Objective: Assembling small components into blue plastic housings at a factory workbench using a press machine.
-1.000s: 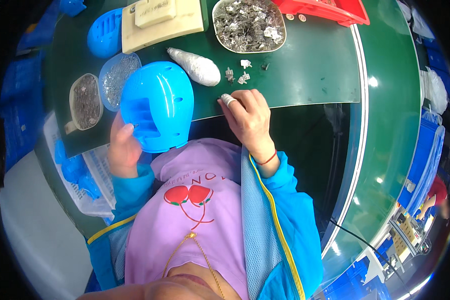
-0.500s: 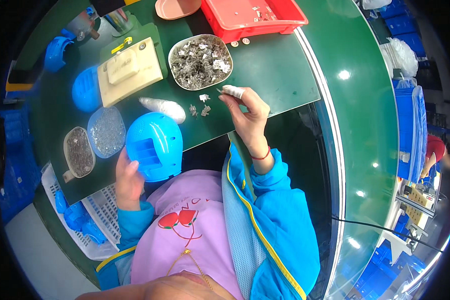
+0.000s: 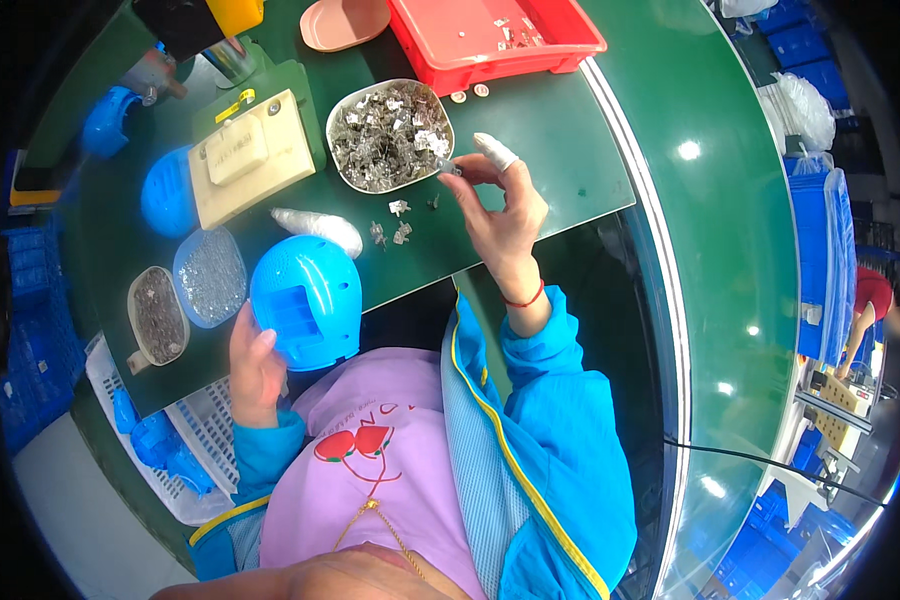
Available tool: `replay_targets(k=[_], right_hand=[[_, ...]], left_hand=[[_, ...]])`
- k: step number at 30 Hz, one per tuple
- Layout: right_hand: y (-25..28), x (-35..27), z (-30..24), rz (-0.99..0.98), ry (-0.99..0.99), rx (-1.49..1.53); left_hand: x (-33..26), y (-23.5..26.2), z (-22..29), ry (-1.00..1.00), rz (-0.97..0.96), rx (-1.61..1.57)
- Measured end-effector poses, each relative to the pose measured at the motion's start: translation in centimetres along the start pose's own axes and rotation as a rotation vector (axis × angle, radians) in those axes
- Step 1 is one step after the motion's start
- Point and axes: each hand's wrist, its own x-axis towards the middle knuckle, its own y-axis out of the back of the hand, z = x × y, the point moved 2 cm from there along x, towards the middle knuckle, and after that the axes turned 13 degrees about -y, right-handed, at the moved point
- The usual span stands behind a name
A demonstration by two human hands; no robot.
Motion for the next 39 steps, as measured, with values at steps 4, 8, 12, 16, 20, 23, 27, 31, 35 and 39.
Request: replay_targets(k=[4, 8, 12, 16, 20, 23, 27, 31, 35, 39], right_hand=[[-0.3, 2.3, -1.0, 0.001, -0.006, 0.046], [-0.8, 3.6, -0.7, -0.016, -0.019, 0.137], [-1.1, 4.0, -0.8, -0.019, -0.063, 0.191], [-1.2, 4.5, -1.2, 0.003, -0.022, 0.14], [-1.5, 5.5, -1.2, 0.084, 0.069, 0.014], [-1.8, 7.0, -0.9, 0.124, 0.128, -0.037], [-2.0, 12.0, 0.3, 0.172, 0.142, -0.156], [-2.0, 14.9, 0.4, 0.246, 0.133, -0.218], [-0.7, 10.0, 0.8, 0.274, 0.062, -0.11], [0.0, 1.1, 2.2, 0.045, -0.13, -0.149]], left_hand=[[-0.2, 0.4, -0.3, -0.011, 0.012, -0.007], [-0.3, 0.6, -0.4, -0.06, -0.054, 0.041], [-0.5, 0.8, -0.2, -0.069, -0.052, 0.037], [-0.3, 1.1, -0.1, -0.077, -0.061, 0.034], [-0.4, 1.2, -0.1, -0.078, -0.049, 0.03], [-0.5, 1.3, 0.0, -0.08, -0.051, 0.024], [-0.3, 0.8, 0.2, -0.069, -0.076, 0.039], [-0.7, 0.9, 0.3, -0.076, -0.043, 0.042], [-1.4, 0.8, 0.6, -0.064, 0.047, -0.035], [-0.4, 0.6, 0.4, -0.072, 0.029, -0.049]])
